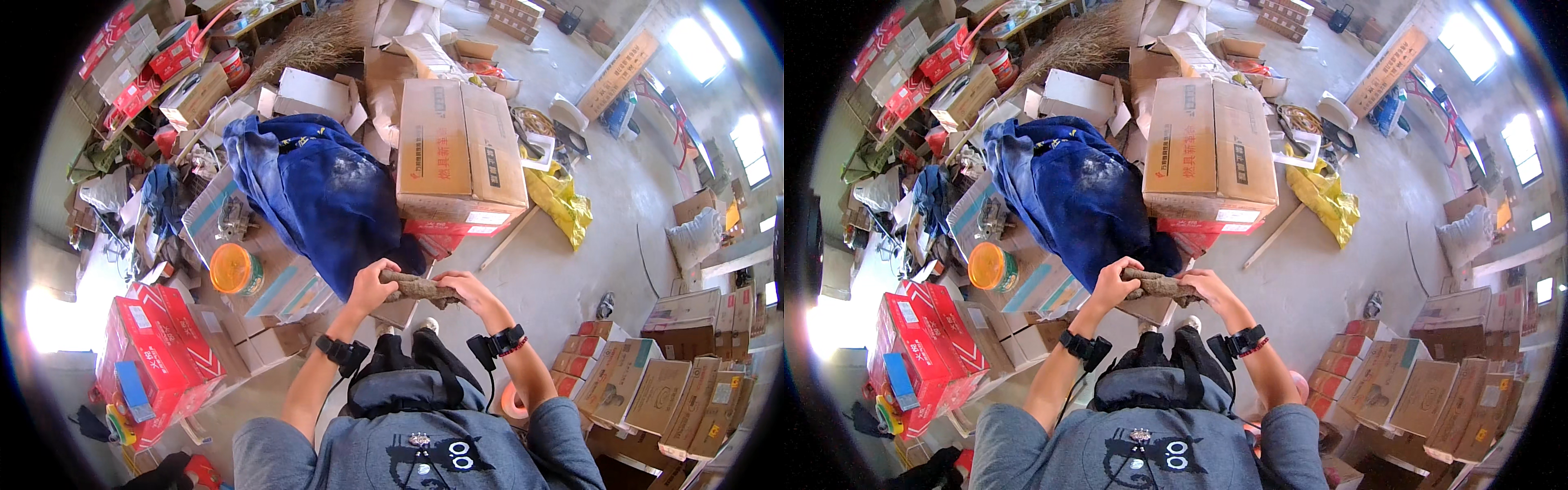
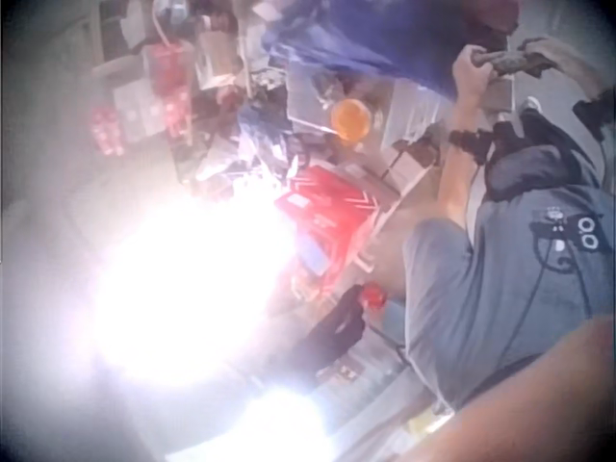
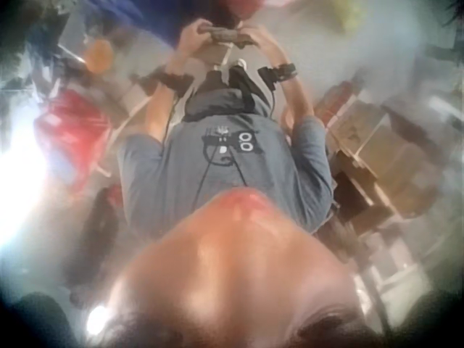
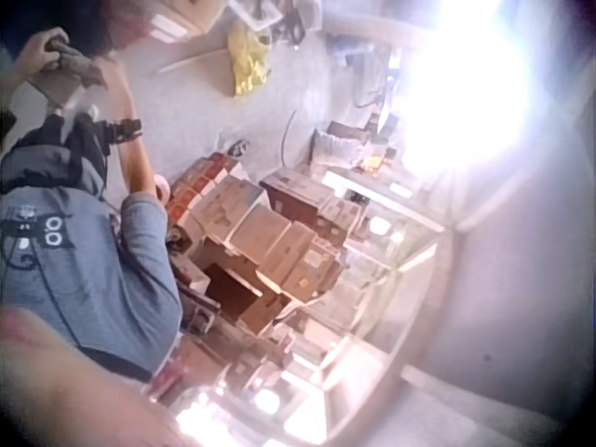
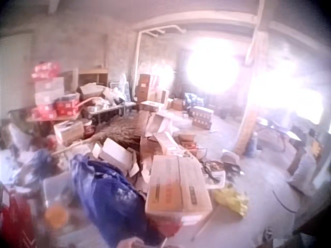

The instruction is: The person wipes the exterior surface of a red cardboard box with a cloth and then places the cloth inside an open brown box.

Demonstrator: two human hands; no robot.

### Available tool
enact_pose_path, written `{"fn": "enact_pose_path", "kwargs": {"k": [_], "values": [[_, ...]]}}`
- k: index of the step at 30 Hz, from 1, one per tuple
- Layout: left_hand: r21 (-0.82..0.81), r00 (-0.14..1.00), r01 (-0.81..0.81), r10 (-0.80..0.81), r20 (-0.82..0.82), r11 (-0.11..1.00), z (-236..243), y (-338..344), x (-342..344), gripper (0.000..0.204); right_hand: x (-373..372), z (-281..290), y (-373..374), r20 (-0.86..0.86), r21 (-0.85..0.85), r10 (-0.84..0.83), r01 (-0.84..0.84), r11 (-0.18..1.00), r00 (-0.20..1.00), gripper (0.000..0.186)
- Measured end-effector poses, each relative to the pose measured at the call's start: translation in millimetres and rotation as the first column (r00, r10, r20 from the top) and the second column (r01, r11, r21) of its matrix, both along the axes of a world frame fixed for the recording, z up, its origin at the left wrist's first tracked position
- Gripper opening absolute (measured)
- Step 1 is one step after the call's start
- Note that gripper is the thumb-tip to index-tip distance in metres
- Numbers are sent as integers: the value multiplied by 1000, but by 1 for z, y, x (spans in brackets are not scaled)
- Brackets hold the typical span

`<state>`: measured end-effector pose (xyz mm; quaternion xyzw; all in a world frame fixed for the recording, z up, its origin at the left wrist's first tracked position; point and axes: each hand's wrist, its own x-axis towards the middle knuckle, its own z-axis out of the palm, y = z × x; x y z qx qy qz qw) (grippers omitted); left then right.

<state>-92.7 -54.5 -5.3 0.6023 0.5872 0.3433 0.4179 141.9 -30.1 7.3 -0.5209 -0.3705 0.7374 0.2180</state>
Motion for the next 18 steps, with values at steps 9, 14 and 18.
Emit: {"fn": "enact_pose_path", "kwargs": {"k": [9, 14, 18], "values": [[15, 999, -39, 39, 5, 999, -11, -6, -6, 26, -6, -13, 5, -8, -28, 104, -104, 994, 995, 35], [41, 999, -17, 15, 42, 999, -18, -3, -8, 25, -12, -11, 12, 119, 56, 172, -180, 982, 978, 30], [199, 997, 73, -74, -4, 977, 13, 50, -20, 22, -30, 28, 55, 405, 411, 94, -273, 870, 909, 27]]}}
